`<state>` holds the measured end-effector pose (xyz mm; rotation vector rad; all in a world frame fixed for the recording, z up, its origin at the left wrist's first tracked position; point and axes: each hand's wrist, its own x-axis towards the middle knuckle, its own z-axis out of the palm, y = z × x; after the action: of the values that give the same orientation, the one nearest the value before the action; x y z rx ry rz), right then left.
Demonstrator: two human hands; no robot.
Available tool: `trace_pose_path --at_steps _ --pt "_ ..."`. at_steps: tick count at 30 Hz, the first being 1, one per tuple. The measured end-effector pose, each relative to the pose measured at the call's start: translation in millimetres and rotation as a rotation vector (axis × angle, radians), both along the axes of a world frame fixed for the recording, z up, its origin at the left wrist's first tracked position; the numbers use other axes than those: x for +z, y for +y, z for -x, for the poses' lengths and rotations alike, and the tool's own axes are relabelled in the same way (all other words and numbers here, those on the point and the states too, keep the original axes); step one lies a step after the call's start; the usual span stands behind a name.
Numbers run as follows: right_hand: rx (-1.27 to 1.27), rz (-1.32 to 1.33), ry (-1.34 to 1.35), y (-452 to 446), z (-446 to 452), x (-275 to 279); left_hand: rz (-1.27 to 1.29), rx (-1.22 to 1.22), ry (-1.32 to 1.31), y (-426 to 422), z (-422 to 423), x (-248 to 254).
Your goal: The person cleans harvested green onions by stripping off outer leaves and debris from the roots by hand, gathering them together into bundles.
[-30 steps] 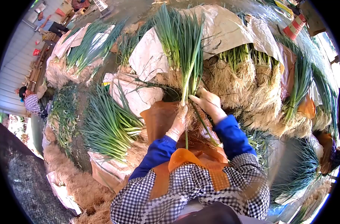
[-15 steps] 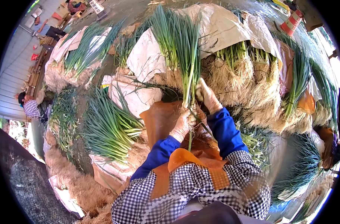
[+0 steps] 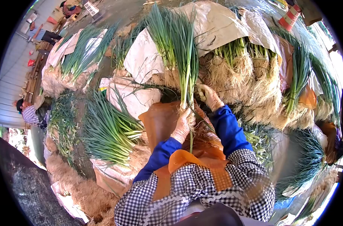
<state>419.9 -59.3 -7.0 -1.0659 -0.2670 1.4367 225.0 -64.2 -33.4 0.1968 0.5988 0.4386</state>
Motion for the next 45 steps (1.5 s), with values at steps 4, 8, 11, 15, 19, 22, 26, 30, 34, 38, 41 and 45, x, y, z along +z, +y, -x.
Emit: trace_pose_path --at_steps 4,8,11,15,19,22,26,30,34,38,41,45 --pt "-0.316 -0.119 -1.223 26 7 17 0.029 -0.024 -0.066 3 0 -1" --pt "0.443 0.029 -1.916 45 3 40 0.112 -0.03 -0.145 8 5 4" --pt "0.608 -0.073 -2.107 22 11 50 0.188 -0.01 -0.217 11 7 0" --pt "1.412 0.026 -1.753 -48 52 55 0.28 0.082 -0.494 18 8 -15" --pt "1.592 0.12 -1.684 -146 8 -1 0.264 -0.002 -0.686 36 18 -1" --pt "0.962 0.307 -1.561 -90 -11 48 0.319 -0.032 -0.679 32 14 1" --pt "0.188 0.151 -0.493 -15 24 44 0.364 -0.051 -0.681 23 5 13" --pt "-0.277 -0.18 0.251 21 67 28 0.407 -0.008 -0.7 20 5 29" --pt "-0.028 -0.662 0.928 19 73 4 0.496 -0.03 -0.757 14 -2 37" --pt "-0.164 -0.538 0.059 11 66 -13 0.376 -0.095 -0.719 16 -2 32" --pt "-0.277 -0.14 -0.236 -10 54 27 -0.126 -0.034 0.125 16 11 46" --pt "-0.024 -0.059 -0.094 -45 61 58 -0.142 -0.014 0.028 12 0 35"
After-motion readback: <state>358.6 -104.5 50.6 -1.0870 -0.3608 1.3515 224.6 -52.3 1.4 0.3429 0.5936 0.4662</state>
